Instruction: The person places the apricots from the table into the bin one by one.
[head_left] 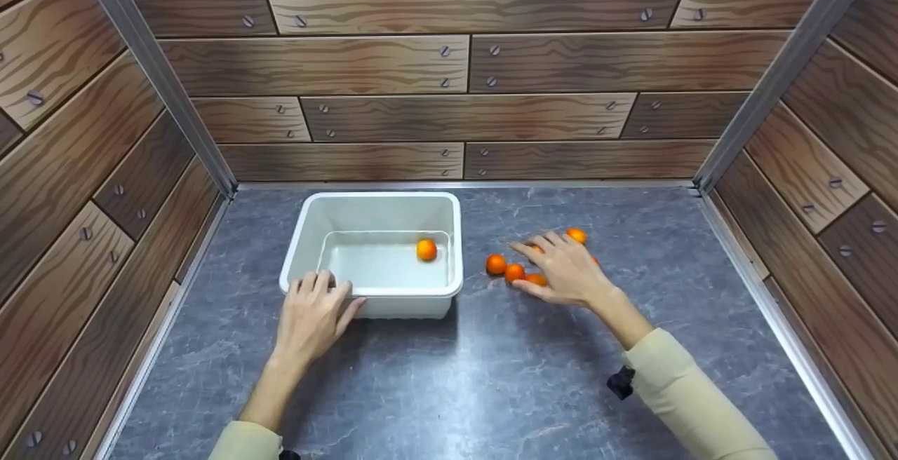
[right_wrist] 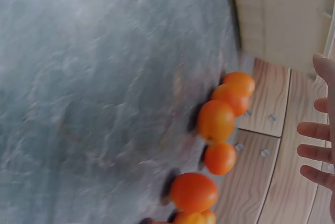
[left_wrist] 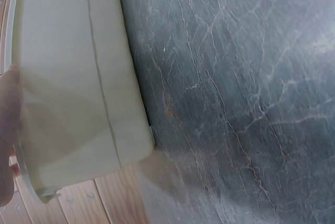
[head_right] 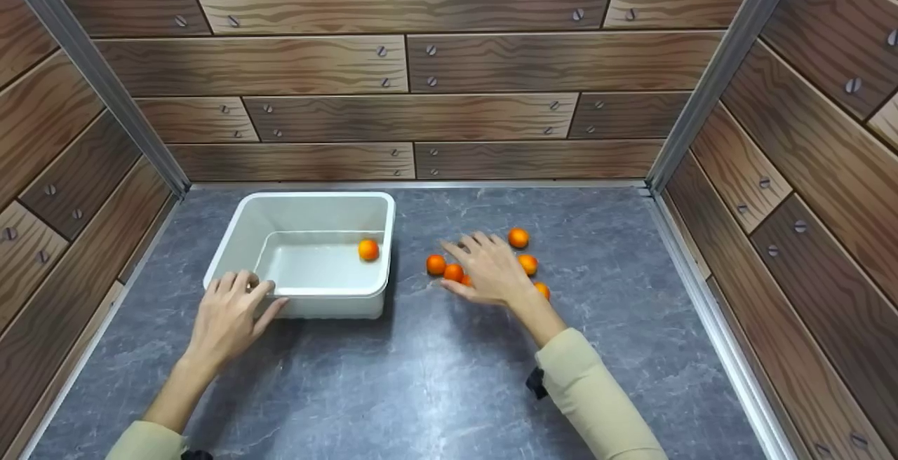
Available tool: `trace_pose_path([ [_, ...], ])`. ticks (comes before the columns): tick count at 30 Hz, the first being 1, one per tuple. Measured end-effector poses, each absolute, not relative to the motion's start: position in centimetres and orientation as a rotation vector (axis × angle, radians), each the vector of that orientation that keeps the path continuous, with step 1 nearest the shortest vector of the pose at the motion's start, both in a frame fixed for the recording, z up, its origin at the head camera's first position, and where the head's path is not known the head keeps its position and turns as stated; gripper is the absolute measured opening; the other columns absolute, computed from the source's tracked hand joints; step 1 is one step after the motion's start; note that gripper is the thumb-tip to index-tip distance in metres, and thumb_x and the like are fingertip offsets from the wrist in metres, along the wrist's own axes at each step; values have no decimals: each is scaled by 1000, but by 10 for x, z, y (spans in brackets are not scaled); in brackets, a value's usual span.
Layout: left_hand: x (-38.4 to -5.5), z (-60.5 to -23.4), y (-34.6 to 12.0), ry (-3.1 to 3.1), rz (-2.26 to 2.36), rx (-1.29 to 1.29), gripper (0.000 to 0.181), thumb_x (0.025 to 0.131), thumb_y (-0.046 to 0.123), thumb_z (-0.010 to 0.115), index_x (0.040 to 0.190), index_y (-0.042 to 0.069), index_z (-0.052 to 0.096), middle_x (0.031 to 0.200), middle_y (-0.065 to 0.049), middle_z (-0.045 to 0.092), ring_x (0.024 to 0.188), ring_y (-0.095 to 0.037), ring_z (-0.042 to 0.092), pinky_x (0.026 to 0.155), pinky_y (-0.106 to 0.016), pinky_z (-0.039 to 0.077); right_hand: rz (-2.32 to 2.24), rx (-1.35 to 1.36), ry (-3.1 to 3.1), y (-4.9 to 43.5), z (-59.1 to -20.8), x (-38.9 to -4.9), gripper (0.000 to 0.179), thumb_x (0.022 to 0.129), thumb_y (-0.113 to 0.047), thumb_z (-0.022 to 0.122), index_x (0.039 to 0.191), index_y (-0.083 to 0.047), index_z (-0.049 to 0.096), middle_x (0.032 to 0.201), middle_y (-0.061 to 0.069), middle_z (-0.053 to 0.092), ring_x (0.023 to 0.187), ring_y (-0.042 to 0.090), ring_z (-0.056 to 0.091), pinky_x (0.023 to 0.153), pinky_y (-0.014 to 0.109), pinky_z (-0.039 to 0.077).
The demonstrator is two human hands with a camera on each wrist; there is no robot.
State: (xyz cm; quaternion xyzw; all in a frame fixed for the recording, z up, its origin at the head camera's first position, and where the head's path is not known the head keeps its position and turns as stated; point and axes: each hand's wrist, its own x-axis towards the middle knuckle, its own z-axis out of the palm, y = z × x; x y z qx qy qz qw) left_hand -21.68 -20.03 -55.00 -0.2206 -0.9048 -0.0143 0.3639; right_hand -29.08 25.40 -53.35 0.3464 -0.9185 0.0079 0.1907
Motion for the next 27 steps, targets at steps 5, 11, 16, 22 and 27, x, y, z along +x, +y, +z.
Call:
trace_pose_path([
  [5,-217,-550,-200,-2328,-28,-570,38,98,52,64,96,15,64,89,-11,58,83,-30,54,75,-46,43,-40,960,-2554,264,-547,-291,66,90,-60,73,140,-17,67,122,12,74,107,35,69,90,52,58],
  [11,-216,-550,-201,-2338,-27,-569,38,97,52,65,96,14,64,89,-11,58,83,-31,54,74,-46,43,-101,954,-2601,271,-566,-291,64,92,-60,71,140,-17,67,124,13,72,106,36,66,89,52,57],
  [16,-216,-551,-200,-2337,-5,-563,38,97,53,64,95,15,64,88,-10,58,82,-30,53,73,-45,42,-126,959,-2627,277,-578,-290,64,91,-59,71,140,-17,67,126,14,72,113,40,67,96,57,55],
  [22,-216,-551,-200,-2326,-10,-561,38,97,53,65,94,15,63,88,-11,58,81,-30,54,73,-45,42,-146,940,-2622,284,-585,-291,65,91,-59,73,138,-16,68,126,15,73,118,42,66,99,59,54],
  [27,-216,-551,-200,-2336,-25,-559,38,97,53,66,95,15,63,89,-11,58,83,-31,54,74,-46,42,-187,960,-2617,285,-589,-292,64,92,-58,72,140,-15,67,124,14,74,119,41,66,101,58,53],
])
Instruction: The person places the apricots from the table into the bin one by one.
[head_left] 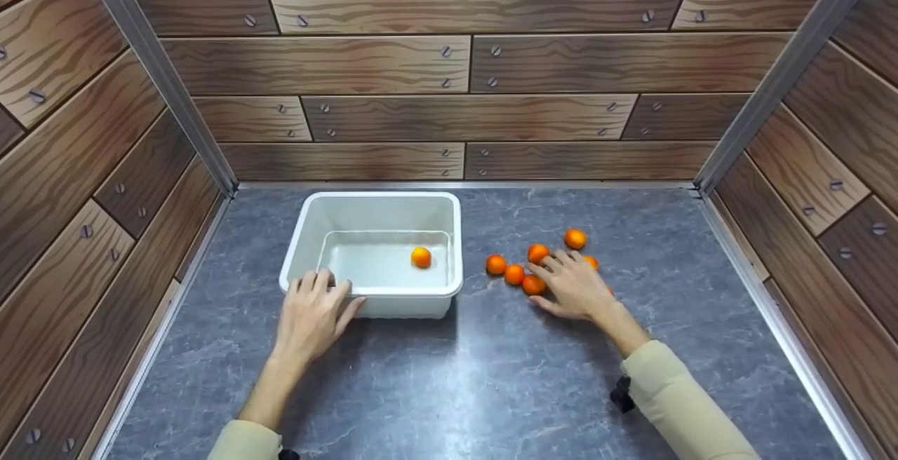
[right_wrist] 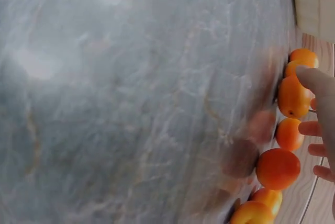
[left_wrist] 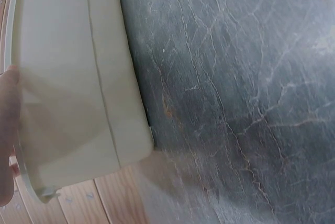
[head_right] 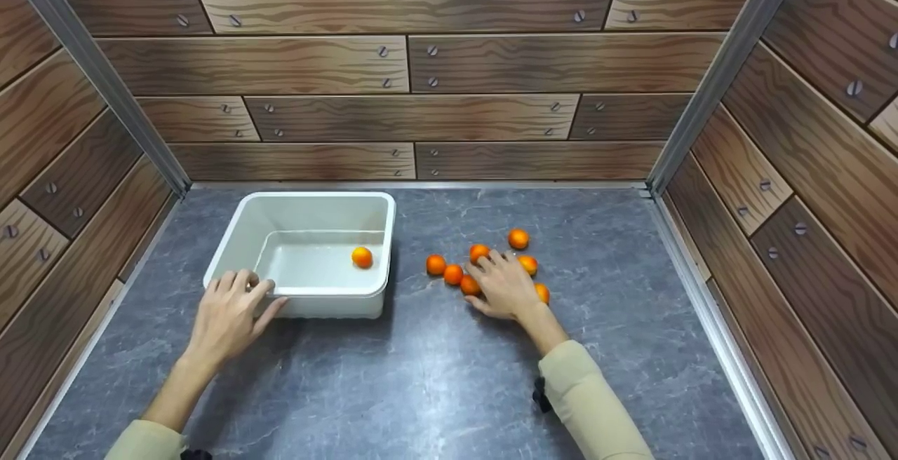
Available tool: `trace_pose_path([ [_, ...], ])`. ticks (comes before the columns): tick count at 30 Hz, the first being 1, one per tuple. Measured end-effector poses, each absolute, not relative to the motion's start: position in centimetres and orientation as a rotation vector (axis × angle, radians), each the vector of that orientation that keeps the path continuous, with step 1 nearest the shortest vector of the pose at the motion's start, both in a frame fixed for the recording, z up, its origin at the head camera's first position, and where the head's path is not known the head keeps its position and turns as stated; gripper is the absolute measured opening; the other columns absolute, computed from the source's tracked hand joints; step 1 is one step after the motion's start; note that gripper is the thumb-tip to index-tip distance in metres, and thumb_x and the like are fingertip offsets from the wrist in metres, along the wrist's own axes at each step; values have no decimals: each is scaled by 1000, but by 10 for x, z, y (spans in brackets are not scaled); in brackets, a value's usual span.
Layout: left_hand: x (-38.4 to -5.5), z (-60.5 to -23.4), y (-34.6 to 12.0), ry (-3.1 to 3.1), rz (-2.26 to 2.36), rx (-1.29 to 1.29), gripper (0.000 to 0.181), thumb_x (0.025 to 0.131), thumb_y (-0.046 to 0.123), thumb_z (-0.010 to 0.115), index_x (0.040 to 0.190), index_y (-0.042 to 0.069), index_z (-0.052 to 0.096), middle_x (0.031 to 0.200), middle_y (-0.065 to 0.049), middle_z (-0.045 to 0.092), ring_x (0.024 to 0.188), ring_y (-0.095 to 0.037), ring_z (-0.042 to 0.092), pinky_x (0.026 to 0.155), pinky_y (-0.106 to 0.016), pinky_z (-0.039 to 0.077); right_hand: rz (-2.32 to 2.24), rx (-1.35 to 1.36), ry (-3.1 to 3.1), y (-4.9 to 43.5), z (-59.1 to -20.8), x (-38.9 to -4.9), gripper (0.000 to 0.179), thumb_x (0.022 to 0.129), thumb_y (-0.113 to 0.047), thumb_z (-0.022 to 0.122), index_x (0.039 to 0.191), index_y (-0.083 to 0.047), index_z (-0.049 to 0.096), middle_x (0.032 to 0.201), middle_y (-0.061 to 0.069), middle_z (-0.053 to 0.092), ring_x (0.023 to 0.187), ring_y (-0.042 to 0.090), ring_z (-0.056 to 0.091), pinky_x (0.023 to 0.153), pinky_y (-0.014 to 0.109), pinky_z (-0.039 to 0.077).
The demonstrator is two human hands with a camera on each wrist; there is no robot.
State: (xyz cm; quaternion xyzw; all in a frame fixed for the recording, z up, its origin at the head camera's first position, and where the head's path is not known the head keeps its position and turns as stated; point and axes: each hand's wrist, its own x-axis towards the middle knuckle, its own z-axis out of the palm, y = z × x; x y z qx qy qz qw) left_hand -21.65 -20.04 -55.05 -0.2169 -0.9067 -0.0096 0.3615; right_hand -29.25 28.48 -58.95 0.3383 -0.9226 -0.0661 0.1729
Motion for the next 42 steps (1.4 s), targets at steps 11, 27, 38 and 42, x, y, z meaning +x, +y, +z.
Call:
trace_pose_path([
  [11,-217,-551,-201,-2321,-44,-568,38,97,53,64,95,15,64,88,-11,58,83,-31,55,75,-46,43,-185,983,-2594,285,-598,-294,59,91,-52,76,137,-16,68,120,11,75,108,34,68,94,54,54],
  [27,-217,-551,-200,-2339,-45,-558,38,97,52,66,95,15,63,89,-11,58,84,-31,55,74,-47,43,-137,989,-2582,284,-598,-292,50,92,-45,79,132,-16,70,117,9,77,109,34,69,93,53,57],
  [38,-217,-553,-201,-2313,-50,-563,37,96,52,67,93,15,62,87,-11,57,82,-30,54,74,-46,42,-184,973,-2512,289,-589,-291,50,88,-44,82,129,-16,72,112,8,79,104,33,68,90,48,57],
  [42,-219,-553,-201,-2291,-51,-570,38,96,52,65,92,14,62,87,-11,57,81,-31,53,73,-46,42,-140,947,-2471,286,-584,-291,51,86,-43,85,127,-16,73,111,8,79,102,33,69,89,49,58],
])
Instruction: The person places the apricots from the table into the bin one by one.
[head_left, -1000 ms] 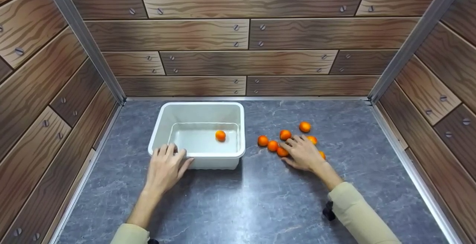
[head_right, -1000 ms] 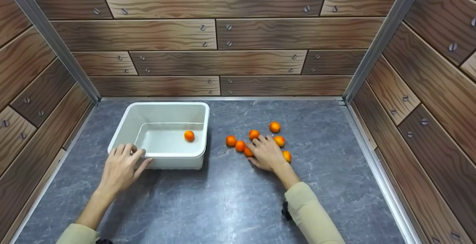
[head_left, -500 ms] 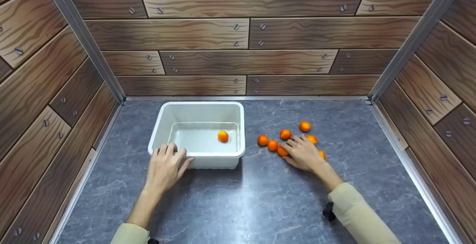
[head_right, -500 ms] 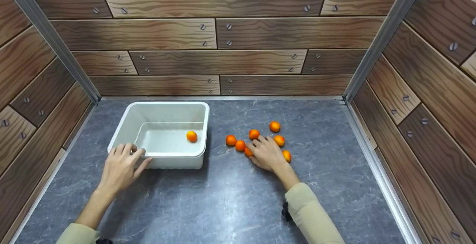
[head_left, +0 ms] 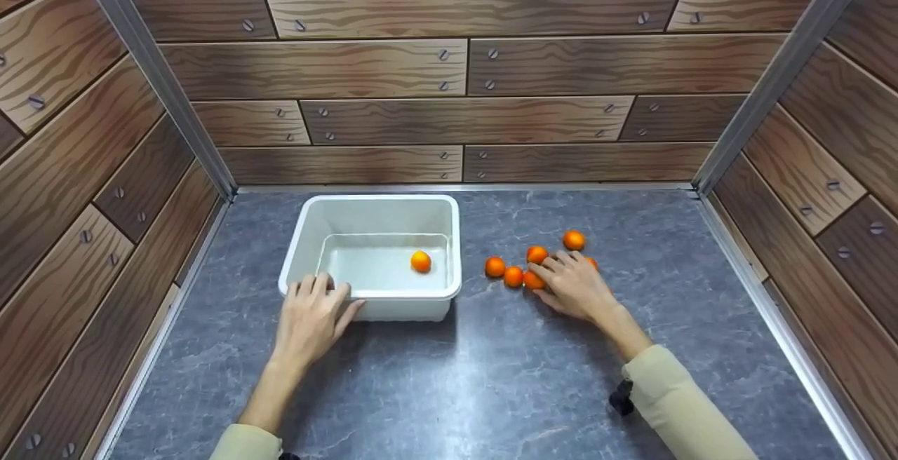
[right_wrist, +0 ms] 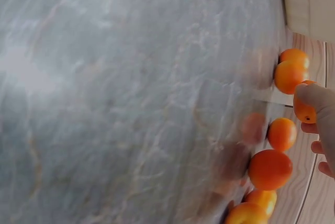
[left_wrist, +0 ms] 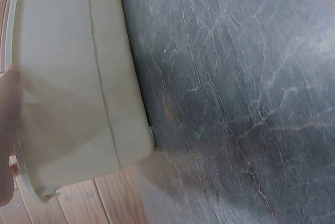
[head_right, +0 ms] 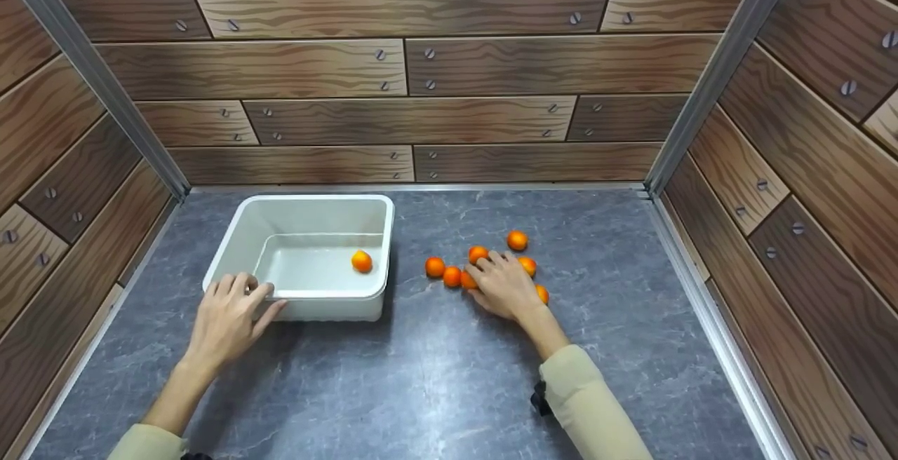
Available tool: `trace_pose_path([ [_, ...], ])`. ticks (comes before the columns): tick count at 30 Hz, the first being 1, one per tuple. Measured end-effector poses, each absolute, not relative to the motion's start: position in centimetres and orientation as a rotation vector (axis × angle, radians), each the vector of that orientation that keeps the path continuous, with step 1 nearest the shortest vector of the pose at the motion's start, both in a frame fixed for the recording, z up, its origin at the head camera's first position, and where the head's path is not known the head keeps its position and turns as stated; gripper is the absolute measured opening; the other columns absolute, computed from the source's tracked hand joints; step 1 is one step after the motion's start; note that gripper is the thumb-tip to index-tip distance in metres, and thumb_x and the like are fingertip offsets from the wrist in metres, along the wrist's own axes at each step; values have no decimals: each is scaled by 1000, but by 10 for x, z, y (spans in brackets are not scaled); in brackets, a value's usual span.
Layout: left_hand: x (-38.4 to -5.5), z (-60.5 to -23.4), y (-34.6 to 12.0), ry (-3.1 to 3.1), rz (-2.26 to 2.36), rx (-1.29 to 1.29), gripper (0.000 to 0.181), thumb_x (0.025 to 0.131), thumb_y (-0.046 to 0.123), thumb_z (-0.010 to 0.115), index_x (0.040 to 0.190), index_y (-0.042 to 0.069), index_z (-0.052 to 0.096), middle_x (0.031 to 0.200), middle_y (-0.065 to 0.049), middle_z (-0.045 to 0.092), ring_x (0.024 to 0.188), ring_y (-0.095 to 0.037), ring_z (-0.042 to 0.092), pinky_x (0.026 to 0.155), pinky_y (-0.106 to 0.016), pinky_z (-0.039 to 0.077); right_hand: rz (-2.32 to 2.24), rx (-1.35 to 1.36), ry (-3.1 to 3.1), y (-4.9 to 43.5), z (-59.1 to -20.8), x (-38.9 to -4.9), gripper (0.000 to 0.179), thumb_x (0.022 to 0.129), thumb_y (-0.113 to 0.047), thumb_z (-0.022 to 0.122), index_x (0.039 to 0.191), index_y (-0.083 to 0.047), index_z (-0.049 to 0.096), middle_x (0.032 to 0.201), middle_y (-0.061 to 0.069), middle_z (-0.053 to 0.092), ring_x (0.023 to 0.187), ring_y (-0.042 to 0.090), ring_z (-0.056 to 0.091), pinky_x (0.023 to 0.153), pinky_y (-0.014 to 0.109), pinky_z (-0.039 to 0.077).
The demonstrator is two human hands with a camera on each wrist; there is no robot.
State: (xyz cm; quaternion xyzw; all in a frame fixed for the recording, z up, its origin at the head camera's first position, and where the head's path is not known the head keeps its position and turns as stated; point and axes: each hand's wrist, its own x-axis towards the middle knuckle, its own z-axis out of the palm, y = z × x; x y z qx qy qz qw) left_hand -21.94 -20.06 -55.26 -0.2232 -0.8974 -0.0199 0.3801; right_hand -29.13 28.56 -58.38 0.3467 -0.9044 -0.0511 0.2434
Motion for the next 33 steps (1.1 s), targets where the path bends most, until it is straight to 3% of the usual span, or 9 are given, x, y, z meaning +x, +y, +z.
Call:
trace_pose_path([
  [6,-220,-553,-202,-2290,-35,-569,39,97,53,62,92,14,61,86,-11,56,80,-31,52,73,-46,42,-121,942,-2443,276,-575,-292,52,83,-41,87,126,-15,74,112,10,79,103,36,71,90,50,58],
  [15,-219,-551,-201,-2312,-25,-564,38,97,53,63,94,15,63,87,-11,58,81,-31,54,74,-47,43,-162,973,-2278,261,-562,-296,48,83,-45,85,121,-16,75,102,5,77,93,28,69,81,44,57],
  [33,-220,-553,-200,-2292,-22,-572,40,97,53,62,94,14,63,87,-11,57,80,-32,53,71,-46,42,-22,945,-2228,227,-536,-298,47,86,-45,83,123,-17,76,104,4,80,97,27,72,86,44,60],
])
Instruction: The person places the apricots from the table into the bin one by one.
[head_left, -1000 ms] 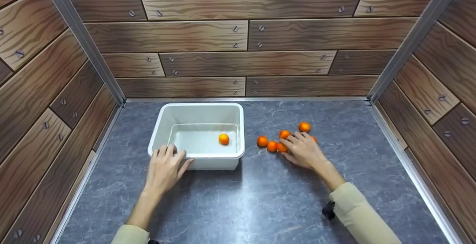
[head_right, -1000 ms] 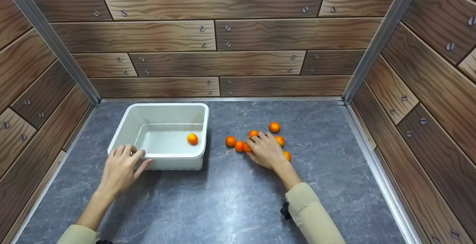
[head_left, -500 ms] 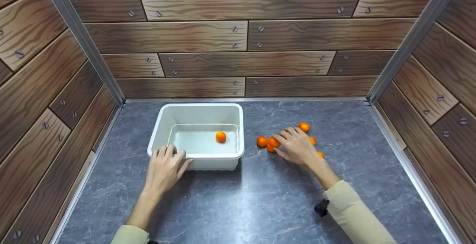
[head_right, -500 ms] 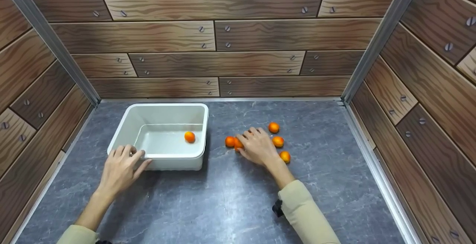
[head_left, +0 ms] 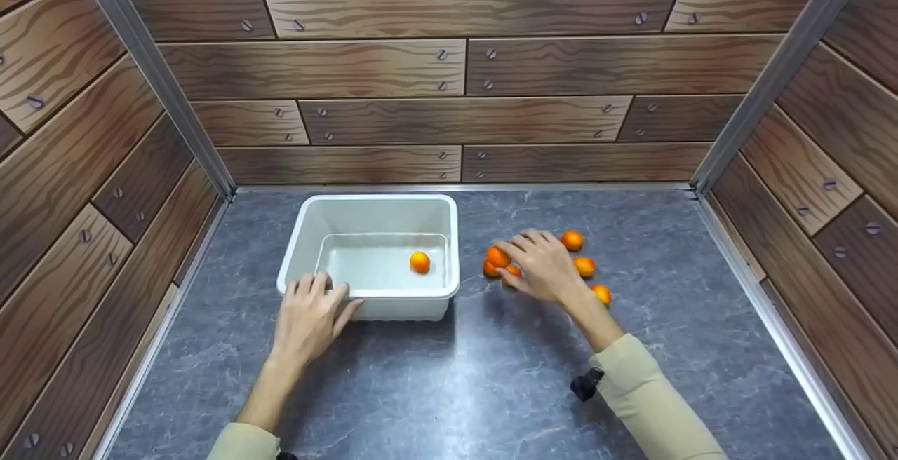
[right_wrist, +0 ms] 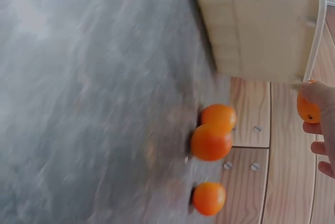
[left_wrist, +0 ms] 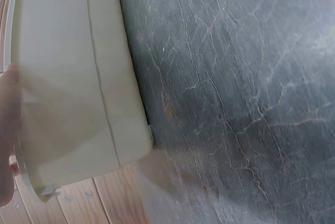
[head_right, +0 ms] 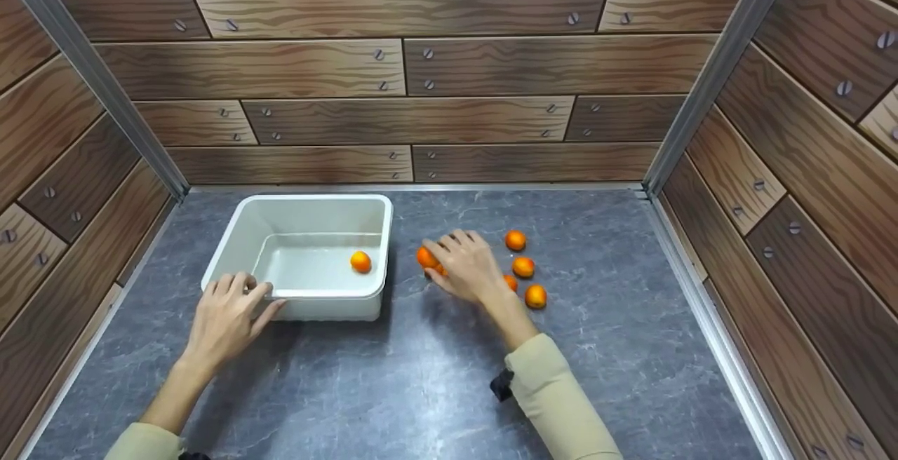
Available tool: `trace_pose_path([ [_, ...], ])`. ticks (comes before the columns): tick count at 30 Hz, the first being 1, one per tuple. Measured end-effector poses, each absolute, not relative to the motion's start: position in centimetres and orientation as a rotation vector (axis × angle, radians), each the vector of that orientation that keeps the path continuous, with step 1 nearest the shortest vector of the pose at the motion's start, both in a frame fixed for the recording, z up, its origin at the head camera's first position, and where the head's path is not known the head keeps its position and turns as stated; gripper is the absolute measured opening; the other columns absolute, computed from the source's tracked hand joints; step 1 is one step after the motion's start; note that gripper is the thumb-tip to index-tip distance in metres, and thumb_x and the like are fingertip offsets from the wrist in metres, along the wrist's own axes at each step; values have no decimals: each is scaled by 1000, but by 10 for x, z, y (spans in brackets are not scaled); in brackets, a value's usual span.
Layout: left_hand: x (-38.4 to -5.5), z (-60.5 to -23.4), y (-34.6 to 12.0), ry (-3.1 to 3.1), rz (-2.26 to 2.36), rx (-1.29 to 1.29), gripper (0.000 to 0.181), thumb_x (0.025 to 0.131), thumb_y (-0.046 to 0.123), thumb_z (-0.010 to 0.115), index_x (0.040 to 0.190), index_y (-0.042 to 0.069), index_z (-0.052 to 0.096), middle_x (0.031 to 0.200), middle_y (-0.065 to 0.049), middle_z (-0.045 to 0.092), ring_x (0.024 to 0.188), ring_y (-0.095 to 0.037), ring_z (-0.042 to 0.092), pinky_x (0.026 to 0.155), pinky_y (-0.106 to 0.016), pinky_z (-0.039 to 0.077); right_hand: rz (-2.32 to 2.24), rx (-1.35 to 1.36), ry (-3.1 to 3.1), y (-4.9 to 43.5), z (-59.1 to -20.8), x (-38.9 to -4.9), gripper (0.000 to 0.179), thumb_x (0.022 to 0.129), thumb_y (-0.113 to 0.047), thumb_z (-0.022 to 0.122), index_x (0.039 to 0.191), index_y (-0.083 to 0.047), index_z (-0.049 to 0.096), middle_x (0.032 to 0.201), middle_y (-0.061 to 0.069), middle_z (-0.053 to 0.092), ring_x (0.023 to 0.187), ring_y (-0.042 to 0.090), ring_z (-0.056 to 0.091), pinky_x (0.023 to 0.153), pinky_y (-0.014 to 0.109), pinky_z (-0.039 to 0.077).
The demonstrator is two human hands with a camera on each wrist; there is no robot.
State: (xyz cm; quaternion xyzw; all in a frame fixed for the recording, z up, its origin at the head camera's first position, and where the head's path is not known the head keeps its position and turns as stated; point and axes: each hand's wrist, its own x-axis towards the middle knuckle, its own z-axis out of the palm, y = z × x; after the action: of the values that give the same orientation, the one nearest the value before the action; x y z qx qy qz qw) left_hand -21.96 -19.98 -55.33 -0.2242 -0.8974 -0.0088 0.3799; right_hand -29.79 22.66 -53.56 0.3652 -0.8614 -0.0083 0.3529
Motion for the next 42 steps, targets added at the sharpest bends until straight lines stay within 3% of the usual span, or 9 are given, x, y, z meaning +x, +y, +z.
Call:
trace_pose_path([
  [35,-218,-554,-200,-2283,-26,-566,39,96,53,63,93,14,61,86,-12,57,80,-32,54,72,-46,43,117,1057,-2234,139,-501,-310,45,89,-43,80,125,-16,75,106,3,80,99,23,72,90,38,60],
  [42,-219,-553,-200,-2296,-25,-565,39,97,52,63,93,14,62,87,-12,57,81,-32,54,73,-47,43,54,1091,-2281,125,-502,-311,46,91,-47,76,126,-18,74,111,1,80,100,21,72,85,34,59],
])
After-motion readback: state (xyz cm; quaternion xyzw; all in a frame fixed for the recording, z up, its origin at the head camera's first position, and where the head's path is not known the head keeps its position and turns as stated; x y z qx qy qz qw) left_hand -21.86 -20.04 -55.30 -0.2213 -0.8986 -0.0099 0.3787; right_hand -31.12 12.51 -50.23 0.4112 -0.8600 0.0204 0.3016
